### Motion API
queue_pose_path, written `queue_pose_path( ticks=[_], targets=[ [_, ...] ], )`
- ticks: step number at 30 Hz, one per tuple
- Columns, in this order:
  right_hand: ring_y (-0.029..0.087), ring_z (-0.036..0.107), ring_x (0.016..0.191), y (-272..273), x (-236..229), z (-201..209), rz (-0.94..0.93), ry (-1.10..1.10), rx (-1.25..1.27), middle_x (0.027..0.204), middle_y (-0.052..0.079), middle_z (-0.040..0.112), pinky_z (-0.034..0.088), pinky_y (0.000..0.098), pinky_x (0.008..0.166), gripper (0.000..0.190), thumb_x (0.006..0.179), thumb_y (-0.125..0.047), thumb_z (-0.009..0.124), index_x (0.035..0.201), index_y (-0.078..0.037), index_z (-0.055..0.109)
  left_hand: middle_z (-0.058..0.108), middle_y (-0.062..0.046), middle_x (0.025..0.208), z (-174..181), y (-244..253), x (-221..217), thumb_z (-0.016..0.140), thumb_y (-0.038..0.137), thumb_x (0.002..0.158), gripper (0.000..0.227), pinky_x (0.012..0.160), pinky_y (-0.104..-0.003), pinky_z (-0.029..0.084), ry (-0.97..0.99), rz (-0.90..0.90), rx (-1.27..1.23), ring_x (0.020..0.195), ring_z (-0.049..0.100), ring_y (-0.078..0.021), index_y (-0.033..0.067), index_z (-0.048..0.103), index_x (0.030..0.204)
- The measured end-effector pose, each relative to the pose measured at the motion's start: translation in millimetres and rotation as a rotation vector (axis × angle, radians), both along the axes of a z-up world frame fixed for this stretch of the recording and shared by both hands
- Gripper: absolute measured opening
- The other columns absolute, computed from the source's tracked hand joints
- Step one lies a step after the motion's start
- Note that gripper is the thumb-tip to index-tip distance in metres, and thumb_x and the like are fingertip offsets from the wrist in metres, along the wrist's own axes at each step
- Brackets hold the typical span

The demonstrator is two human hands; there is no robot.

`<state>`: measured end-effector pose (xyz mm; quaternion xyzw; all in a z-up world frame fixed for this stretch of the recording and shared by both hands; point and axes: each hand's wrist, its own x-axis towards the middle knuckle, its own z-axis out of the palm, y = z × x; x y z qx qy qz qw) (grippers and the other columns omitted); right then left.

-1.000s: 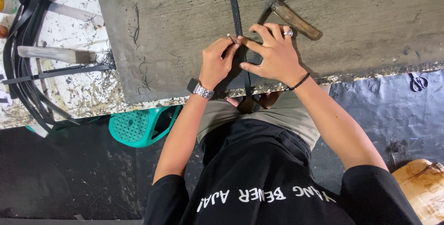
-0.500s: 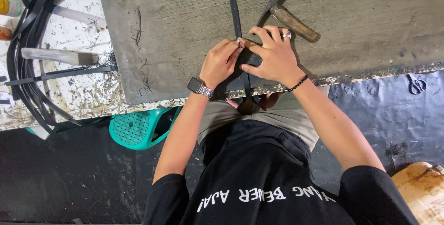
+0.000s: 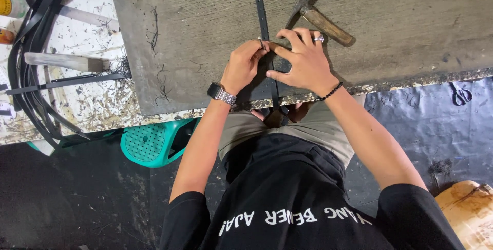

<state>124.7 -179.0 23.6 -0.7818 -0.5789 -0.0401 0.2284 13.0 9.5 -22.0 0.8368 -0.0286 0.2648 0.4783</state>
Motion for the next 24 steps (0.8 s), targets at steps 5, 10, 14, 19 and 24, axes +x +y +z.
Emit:
queue_pose_path(
  ticks=[5, 10, 14, 19, 24],
  targets=[
    [0.031, 0.043, 0.121, -0.1, 0.3, -0.6, 0.003, -0.008, -0.002, 0.132, 0.008, 0.052, 0.033, 0.0489, 0.091, 0.049, 0.088, -0.056, 0.076, 0.106, -0.011, 0.072, 0.071, -0.014, 0.088, 5.3, -1.9, 0.6, 0.065, -0.003, 0.099, 0.009, 0.080, -0.041, 0.058, 0.019, 0.003, -0.009, 0.086, 0.072, -0.0393, 0.0051, 0.069, 0.100],
    [0.032, 0.044, 0.122, 0.2, 0.3, 1.2, 0.001, 0.002, -0.005, 0.133, 0.008, 0.052, 0.035, 0.0504, 0.089, 0.053, 0.089, -0.056, 0.076, 0.119, -0.013, 0.072, 0.067, -0.011, 0.081, -4.2, 0.1, -2.8, 0.063, -0.004, 0.098, 0.012, 0.073, -0.040, 0.058, 0.018, 0.024, 0.133, 0.079, 0.069, -0.0363, 0.0077, 0.067, 0.096],
    [0.032, 0.045, 0.121, -1.1, 1.0, -6.4, -0.001, -0.023, -0.002, 0.132, 0.008, 0.053, 0.034, 0.0493, 0.090, 0.058, 0.087, -0.059, 0.075, 0.126, -0.015, 0.071, 0.064, -0.010, 0.078, -2.5, -1.9, -3.6, 0.062, -0.004, 0.098, 0.014, 0.071, -0.038, 0.057, 0.013, 0.035, 0.179, 0.077, 0.068, -0.0337, 0.0083, 0.066, 0.093],
    [0.032, 0.046, 0.120, -2.6, 1.7, -16.4, -0.052, 0.002, 0.037, 0.132, 0.010, 0.053, 0.033, 0.0500, 0.090, 0.063, 0.095, -0.062, 0.063, 0.140, -0.016, 0.063, 0.065, -0.009, 0.078, 5.2, -2.9, -3.9, 0.060, -0.006, 0.097, 0.016, 0.074, -0.036, 0.057, -0.029, 0.050, 0.246, 0.081, 0.067, -0.0314, 0.0084, 0.065, 0.092],
    [0.034, 0.046, 0.121, -26.4, 19.2, 12.9, -0.384, 0.015, -0.034, 0.134, 0.017, 0.052, 0.044, 0.0580, 0.093, 0.046, 0.103, -0.040, 0.050, 0.135, -0.009, 0.061, 0.066, -0.018, 0.112, 26.6, -4.1, -7.5, 0.056, -0.019, 0.092, 0.021, 0.076, -0.041, 0.061, 0.072, -0.002, 0.224, 0.098, 0.071, -0.0328, 0.0011, 0.061, 0.095]
  ],
)
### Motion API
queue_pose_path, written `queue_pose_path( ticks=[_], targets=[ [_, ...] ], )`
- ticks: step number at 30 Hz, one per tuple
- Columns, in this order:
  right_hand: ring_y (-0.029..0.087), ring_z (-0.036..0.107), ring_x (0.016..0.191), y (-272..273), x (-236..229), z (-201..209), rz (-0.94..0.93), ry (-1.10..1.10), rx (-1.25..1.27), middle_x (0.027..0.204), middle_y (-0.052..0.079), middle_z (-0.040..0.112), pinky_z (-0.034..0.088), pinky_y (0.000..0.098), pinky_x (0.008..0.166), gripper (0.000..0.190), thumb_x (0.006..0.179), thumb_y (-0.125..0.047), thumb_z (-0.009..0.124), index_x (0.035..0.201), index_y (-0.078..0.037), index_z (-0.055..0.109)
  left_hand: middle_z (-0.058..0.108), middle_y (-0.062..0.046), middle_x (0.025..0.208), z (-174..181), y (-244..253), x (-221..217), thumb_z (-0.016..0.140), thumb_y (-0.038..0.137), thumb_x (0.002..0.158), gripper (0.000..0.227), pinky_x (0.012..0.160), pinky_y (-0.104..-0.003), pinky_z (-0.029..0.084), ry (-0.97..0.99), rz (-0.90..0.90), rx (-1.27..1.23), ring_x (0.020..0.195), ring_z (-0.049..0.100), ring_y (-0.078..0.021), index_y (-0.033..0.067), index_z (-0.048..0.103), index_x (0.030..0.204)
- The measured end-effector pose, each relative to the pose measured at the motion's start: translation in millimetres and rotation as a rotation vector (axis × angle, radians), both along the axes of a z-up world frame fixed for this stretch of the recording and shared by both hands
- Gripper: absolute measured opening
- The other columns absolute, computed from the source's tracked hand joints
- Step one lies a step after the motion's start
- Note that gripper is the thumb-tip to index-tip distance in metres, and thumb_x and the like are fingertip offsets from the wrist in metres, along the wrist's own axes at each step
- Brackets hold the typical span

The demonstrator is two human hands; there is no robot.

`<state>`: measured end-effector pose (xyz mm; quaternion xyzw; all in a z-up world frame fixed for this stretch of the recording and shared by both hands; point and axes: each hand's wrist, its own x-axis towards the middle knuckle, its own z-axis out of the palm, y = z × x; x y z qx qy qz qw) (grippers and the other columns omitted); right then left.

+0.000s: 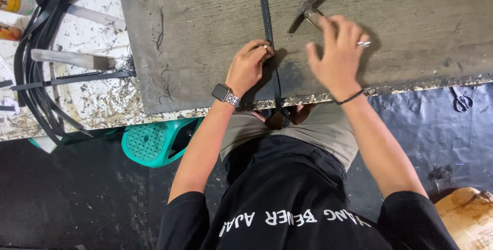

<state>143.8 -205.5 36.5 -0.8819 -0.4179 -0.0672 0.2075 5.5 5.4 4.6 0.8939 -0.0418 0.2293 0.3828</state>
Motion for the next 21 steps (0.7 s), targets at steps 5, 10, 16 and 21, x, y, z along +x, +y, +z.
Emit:
queue_pose_path(
  ticks=[5, 10, 16, 21],
  targets=[
    [0.030, 0.053, 0.100, -27.7, 30.5, -22.5, -0.040, -0.287, -0.252, 0.111, 0.010, 0.054, 0.045, 0.0459, 0.086, 0.032, 0.102, -0.030, 0.074, 0.124, -0.008, 0.067, 0.068, -0.016, 0.108, -0.1, -1.2, 0.9, 0.056, -0.018, 0.092, 0.021, 0.081, -0.041, 0.058, -0.035, 0.005, 0.058, 0.094, 0.068, -0.0320, 0.0009, 0.064, 0.098],
    [0.038, 0.059, 0.069, -24.9, 26.2, -31.2, -0.025, 0.025, -0.050, 0.099, 0.016, 0.052, 0.045, 0.0456, 0.053, 0.027, 0.109, -0.022, 0.062, 0.118, 0.004, 0.060, 0.072, -0.014, 0.097, -18.6, -1.9, 4.1, 0.063, -0.008, 0.094, 0.012, 0.086, -0.038, 0.059, -0.111, 0.067, 0.154, 0.101, 0.070, -0.0297, 0.0035, 0.067, 0.095],
    [0.034, 0.057, 0.057, -33.1, -15.9, -7.9, 0.013, 0.370, 0.279, 0.060, 0.008, 0.046, 0.041, 0.0378, 0.056, 0.041, 0.109, -0.044, 0.068, 0.089, -0.010, 0.054, 0.075, -0.012, 0.087, -20.5, -4.2, 3.9, 0.071, -0.002, 0.092, 0.008, 0.093, -0.037, 0.057, -0.173, 0.096, 0.187, 0.105, 0.071, -0.0282, 0.0042, 0.068, 0.094],
    [0.034, 0.064, 0.052, -26.0, -54.2, 24.8, 0.052, 0.247, 0.293, 0.051, 0.006, 0.046, 0.048, 0.0346, 0.053, 0.036, 0.107, -0.047, 0.061, 0.097, -0.013, 0.057, 0.075, -0.010, 0.087, -22.0, -7.8, 3.4, 0.072, 0.002, 0.093, 0.006, 0.092, -0.035, 0.058, -0.167, 0.137, 0.257, 0.105, 0.071, -0.0265, 0.0052, 0.068, 0.094]
  ],
)
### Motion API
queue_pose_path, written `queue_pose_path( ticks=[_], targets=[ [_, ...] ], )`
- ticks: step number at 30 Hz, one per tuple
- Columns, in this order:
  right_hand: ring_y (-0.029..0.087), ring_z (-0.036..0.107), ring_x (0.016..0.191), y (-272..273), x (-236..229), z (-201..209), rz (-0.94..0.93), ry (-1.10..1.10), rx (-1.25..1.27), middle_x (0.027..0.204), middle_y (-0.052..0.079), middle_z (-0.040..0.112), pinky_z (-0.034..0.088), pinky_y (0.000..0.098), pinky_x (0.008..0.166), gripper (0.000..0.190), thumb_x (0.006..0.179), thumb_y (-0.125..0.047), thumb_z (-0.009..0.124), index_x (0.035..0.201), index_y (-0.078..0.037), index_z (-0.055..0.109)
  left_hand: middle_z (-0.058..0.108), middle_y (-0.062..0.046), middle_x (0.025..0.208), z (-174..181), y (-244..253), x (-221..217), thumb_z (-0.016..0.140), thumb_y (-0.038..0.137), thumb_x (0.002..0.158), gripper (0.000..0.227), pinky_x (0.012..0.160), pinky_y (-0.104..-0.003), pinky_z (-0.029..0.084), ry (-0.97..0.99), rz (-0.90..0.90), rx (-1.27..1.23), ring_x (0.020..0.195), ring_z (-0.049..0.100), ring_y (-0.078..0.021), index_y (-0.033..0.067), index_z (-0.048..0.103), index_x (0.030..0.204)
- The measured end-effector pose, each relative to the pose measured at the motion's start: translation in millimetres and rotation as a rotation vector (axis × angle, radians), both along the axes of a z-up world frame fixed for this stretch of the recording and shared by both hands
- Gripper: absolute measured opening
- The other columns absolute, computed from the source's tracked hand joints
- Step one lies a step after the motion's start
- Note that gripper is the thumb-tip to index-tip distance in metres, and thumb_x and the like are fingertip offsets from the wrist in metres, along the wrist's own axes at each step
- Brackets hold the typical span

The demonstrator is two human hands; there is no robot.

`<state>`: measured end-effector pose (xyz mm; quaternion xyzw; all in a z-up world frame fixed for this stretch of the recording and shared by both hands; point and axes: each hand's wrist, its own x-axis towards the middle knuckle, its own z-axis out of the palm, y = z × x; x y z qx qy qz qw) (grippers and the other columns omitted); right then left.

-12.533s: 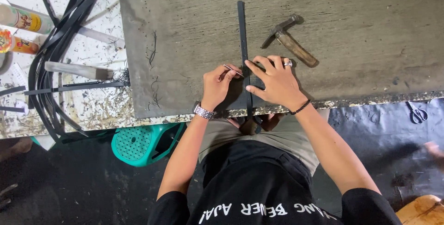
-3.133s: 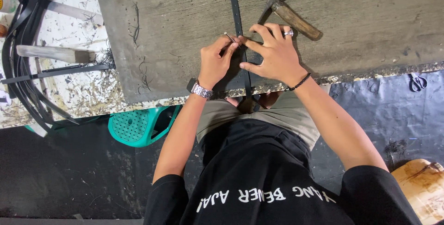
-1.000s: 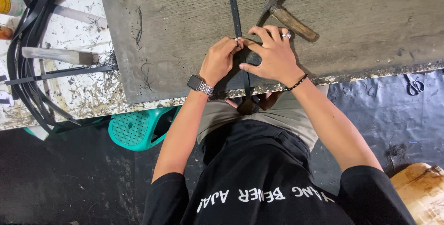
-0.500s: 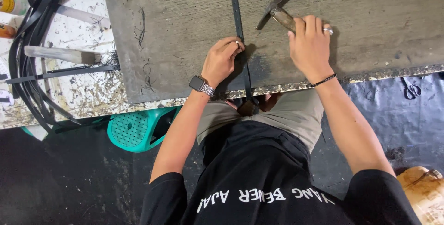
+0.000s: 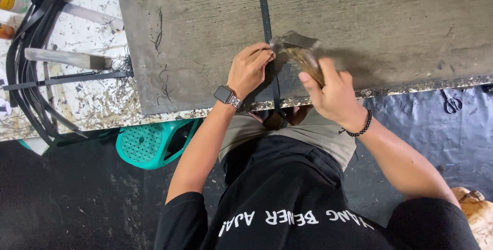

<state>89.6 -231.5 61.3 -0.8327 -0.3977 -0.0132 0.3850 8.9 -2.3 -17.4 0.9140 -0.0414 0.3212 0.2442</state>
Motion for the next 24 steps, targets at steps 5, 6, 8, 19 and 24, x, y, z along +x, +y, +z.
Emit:
queue_pose_path(
  ticks=[5, 6, 8, 19, 24],
  targets=[
    [0.039, 0.063, 0.051, 0.2, -1.0, 25.9, 0.113, -0.079, -0.106, 0.047, 0.008, 0.049, 0.049, 0.0393, 0.047, 0.035, 0.107, -0.041, 0.063, 0.100, -0.008, 0.057, 0.075, -0.009, 0.088, 3.3, -1.1, -0.2, 0.071, 0.004, 0.094, 0.003, 0.090, -0.035, 0.058, -0.008, 0.025, 0.023, 0.104, 0.071, -0.0257, 0.0057, 0.069, 0.093],
    [0.039, 0.063, 0.051, -4.2, -1.5, 31.9, 0.114, -0.081, -0.107, 0.047, 0.008, 0.049, 0.049, 0.0393, 0.047, 0.035, 0.107, -0.041, 0.063, 0.100, -0.008, 0.057, 0.075, -0.009, 0.088, -0.4, -1.3, -0.6, 0.071, 0.004, 0.094, 0.003, 0.090, -0.035, 0.058, -0.009, 0.025, 0.023, 0.104, 0.071, -0.0257, 0.0057, 0.069, 0.093],
    [0.037, 0.065, 0.053, -12.1, -1.8, 43.3, 0.057, -0.146, -0.060, 0.051, 0.007, 0.052, 0.050, 0.0413, 0.052, 0.040, 0.104, -0.047, 0.066, 0.102, -0.008, 0.064, 0.076, -0.008, 0.088, -8.8, -0.3, 0.8, 0.071, 0.007, 0.096, 0.003, 0.091, -0.034, 0.058, -0.002, 0.023, 0.000, 0.105, 0.071, -0.0235, 0.0068, 0.069, 0.096],
    [0.047, 0.066, 0.068, -29.7, 4.5, 10.3, 0.011, 0.032, -0.136, 0.060, 0.016, 0.052, 0.050, 0.0465, 0.064, 0.036, 0.107, -0.040, 0.065, 0.093, -0.008, 0.054, 0.076, -0.006, 0.088, -9.3, -1.3, -2.6, 0.071, 0.010, 0.097, 0.002, 0.092, -0.032, 0.058, 0.023, 0.044, 0.048, 0.106, 0.072, -0.0214, 0.0093, 0.069, 0.096],
    [0.044, 0.070, 0.065, -12.6, 51.4, -23.9, -0.153, -0.346, -0.197, 0.059, 0.018, 0.058, 0.053, 0.0526, 0.060, 0.037, 0.112, -0.039, 0.065, 0.125, -0.005, 0.061, 0.076, -0.009, 0.090, 4.0, 1.0, -2.7, 0.071, 0.007, 0.096, 0.003, 0.093, -0.034, 0.058, 0.028, -0.010, -0.020, 0.107, 0.072, -0.0238, 0.0079, 0.069, 0.099]
  ],
)
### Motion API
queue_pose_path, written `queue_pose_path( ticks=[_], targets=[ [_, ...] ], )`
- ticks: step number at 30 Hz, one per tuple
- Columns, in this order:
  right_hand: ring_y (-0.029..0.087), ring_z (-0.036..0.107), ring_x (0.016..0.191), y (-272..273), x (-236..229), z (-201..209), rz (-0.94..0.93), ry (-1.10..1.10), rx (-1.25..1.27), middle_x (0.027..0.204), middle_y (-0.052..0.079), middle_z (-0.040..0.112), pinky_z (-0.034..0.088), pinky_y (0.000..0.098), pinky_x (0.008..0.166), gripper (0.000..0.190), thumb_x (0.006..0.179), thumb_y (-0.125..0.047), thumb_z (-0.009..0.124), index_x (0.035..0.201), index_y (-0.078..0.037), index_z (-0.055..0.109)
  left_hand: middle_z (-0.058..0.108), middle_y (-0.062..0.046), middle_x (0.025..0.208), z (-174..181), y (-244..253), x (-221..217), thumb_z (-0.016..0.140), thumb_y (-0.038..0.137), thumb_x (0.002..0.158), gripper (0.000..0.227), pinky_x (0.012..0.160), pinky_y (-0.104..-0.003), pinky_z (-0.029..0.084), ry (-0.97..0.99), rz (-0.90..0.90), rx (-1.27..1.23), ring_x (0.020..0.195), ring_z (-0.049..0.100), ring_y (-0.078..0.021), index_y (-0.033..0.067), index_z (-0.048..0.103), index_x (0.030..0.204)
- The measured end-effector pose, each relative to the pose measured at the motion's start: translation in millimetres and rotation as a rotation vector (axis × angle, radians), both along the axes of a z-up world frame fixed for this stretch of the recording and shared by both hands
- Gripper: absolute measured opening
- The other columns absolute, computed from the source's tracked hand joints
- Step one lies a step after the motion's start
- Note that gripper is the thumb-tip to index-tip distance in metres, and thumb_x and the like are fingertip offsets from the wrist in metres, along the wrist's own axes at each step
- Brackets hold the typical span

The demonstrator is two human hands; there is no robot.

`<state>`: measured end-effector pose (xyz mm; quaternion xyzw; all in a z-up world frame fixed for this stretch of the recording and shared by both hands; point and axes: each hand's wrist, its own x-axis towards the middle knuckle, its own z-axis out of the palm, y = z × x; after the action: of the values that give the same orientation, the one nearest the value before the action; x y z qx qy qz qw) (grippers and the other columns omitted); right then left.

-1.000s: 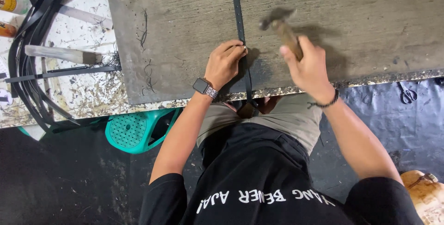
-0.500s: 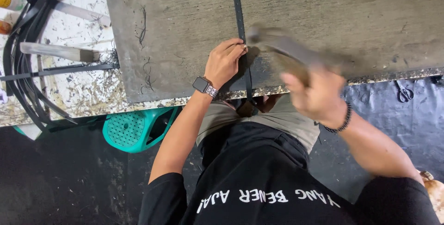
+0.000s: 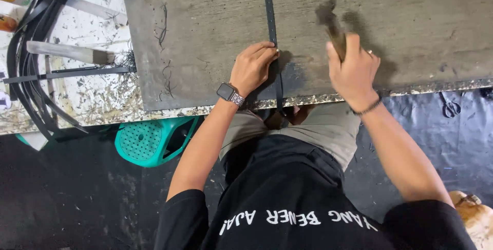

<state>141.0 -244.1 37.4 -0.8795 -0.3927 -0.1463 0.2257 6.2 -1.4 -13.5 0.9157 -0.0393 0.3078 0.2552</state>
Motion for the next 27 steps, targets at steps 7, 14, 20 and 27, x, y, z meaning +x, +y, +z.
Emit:
queue_pose_path(
  ticks=[7, 14, 20, 27],
  targets=[
    [0.031, 0.056, 0.102, 33.2, 4.7, -8.6, -0.017, -0.216, -0.262, 0.108, 0.011, 0.057, 0.049, 0.0478, 0.081, 0.044, 0.100, -0.041, 0.064, 0.133, -0.013, 0.060, 0.076, -0.011, 0.094, 11.9, 0.3, -1.5, 0.067, 0.003, 0.098, 0.001, 0.087, -0.038, 0.060, 0.035, -0.031, -0.035, 0.105, 0.072, -0.0271, 0.0043, 0.068, 0.099],
    [0.028, 0.056, 0.110, 68.5, -14.7, -38.0, 0.500, 0.078, -0.048, 0.118, 0.007, 0.061, 0.049, 0.0434, 0.082, 0.044, 0.090, -0.038, 0.076, 0.122, -0.007, 0.070, 0.072, -0.009, 0.095, 18.0, 1.3, -0.9, 0.070, 0.008, 0.098, 0.003, 0.088, -0.036, 0.058, -0.022, -0.037, -0.142, 0.098, 0.071, -0.0303, 0.0061, 0.071, 0.096],
    [0.024, 0.052, 0.104, 70.4, -14.4, -27.4, 0.521, 0.114, -0.048, 0.113, 0.002, 0.053, 0.045, 0.0422, 0.080, 0.030, 0.087, -0.032, 0.080, 0.105, -0.010, 0.072, 0.070, -0.010, 0.081, 3.8, 3.4, 5.5, 0.069, 0.012, 0.100, 0.011, 0.076, -0.040, 0.059, 0.034, -0.033, -0.339, 0.083, 0.071, -0.0334, 0.0065, 0.070, 0.090],
    [0.023, 0.048, 0.105, 69.3, -17.0, -15.4, 0.511, 0.210, -0.102, 0.111, 0.002, 0.048, 0.045, 0.0415, 0.076, 0.032, 0.094, -0.036, 0.075, 0.104, -0.005, 0.072, 0.069, -0.012, 0.076, 6.9, -0.9, 6.1, 0.067, 0.005, 0.098, 0.018, 0.071, -0.042, 0.056, -0.007, -0.018, -0.493, 0.076, 0.069, -0.0370, 0.0052, 0.064, 0.081]
  ],
)
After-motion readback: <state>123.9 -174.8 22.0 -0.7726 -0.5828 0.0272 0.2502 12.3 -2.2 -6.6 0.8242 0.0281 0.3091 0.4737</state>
